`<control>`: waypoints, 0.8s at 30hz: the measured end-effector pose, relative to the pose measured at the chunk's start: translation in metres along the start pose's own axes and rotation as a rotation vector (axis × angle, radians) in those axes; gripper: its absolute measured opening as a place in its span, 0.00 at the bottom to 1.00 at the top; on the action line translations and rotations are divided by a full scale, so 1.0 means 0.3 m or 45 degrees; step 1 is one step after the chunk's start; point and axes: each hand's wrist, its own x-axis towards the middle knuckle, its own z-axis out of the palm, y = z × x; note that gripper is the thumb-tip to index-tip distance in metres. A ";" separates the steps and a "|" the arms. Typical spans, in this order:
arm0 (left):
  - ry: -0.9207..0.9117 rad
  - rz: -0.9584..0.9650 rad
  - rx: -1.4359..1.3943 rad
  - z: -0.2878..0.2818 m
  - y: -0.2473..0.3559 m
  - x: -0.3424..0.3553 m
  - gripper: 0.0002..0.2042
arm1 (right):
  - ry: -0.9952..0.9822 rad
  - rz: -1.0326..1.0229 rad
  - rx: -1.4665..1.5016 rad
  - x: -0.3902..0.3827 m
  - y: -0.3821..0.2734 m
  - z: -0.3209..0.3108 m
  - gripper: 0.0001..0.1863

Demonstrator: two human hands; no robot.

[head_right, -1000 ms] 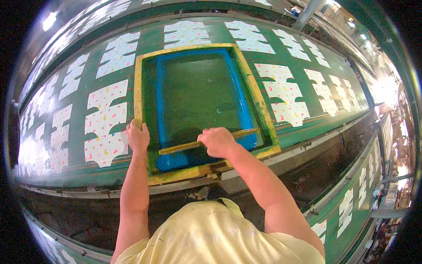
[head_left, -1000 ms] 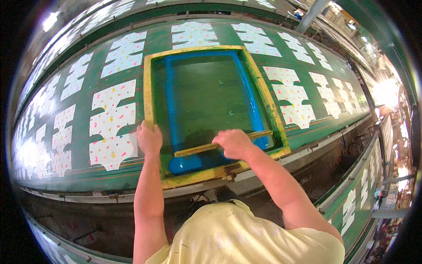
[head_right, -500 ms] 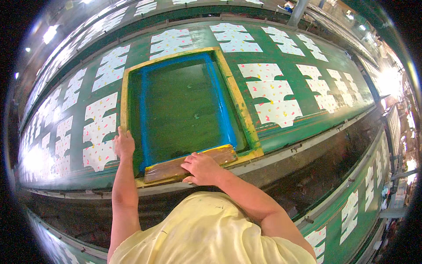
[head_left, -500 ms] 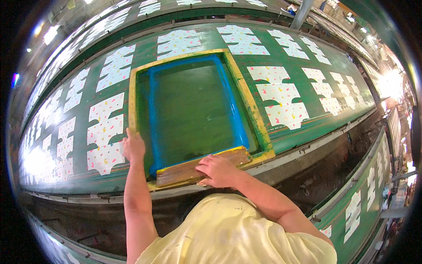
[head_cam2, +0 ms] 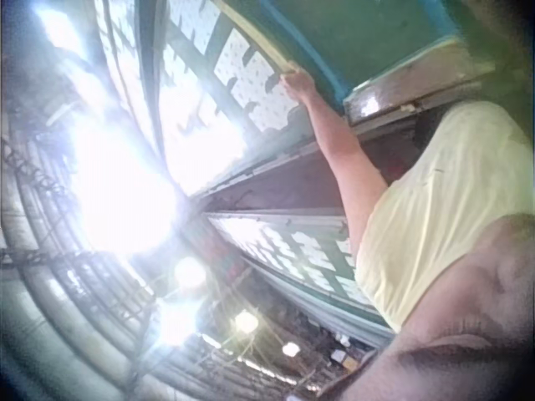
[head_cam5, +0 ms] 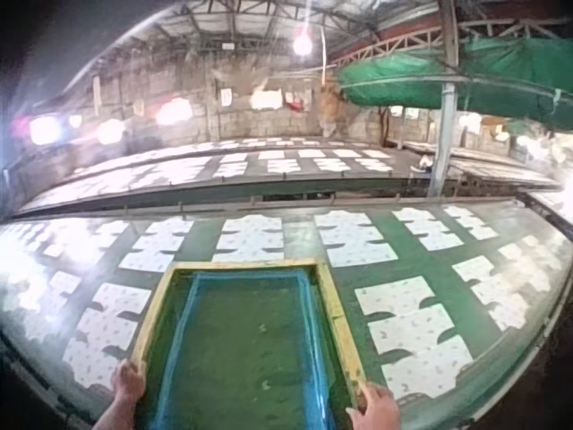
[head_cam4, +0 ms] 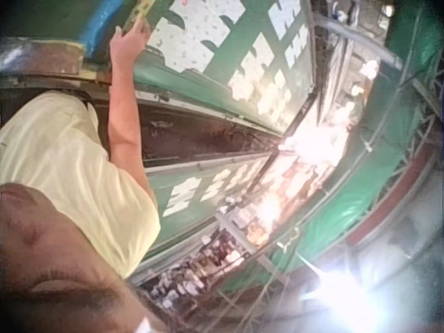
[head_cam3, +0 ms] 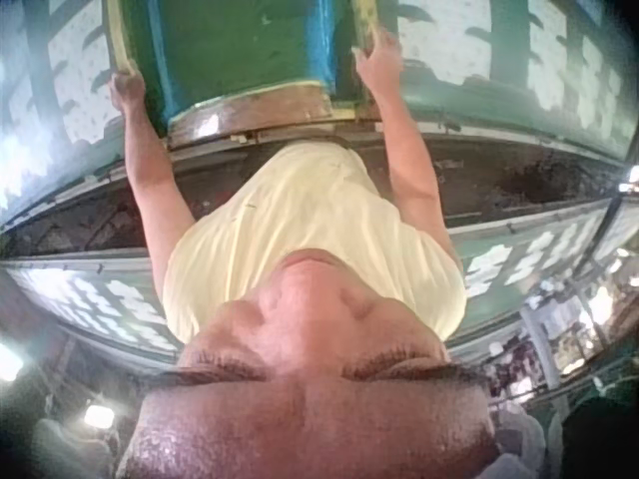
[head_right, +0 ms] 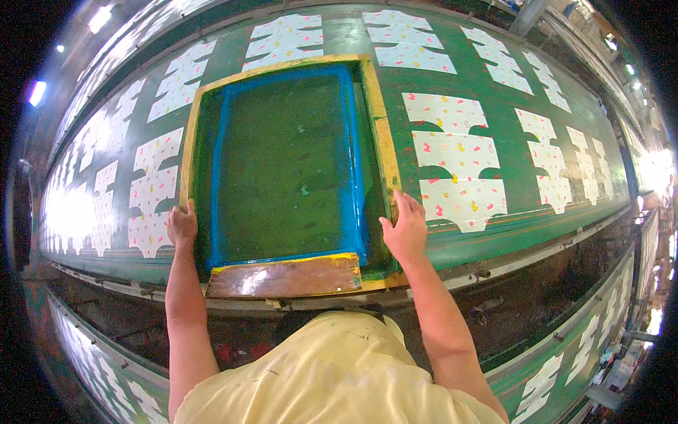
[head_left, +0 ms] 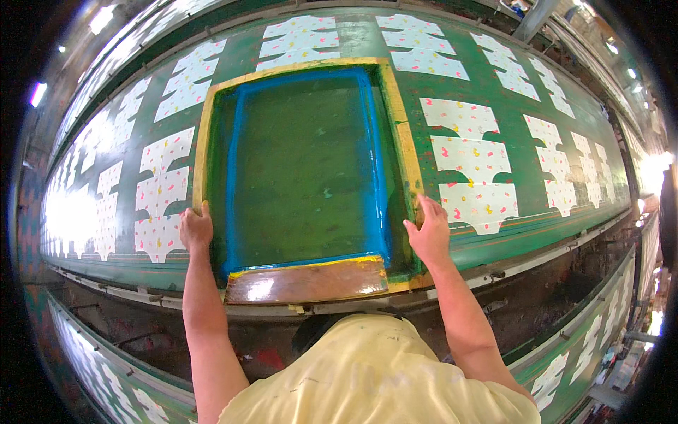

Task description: The person uses a squeegee to pull green ink across a screen-printing frame, repeatedly repositioning the frame and pulling the squeegee to coat the screen. The person works over a conveyor with white paper sheets, but the final printed result is not shown.

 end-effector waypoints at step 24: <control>-0.153 0.171 -0.744 -0.048 -0.014 0.063 0.17 | 0.085 0.056 0.113 0.169 0.015 -0.165 0.31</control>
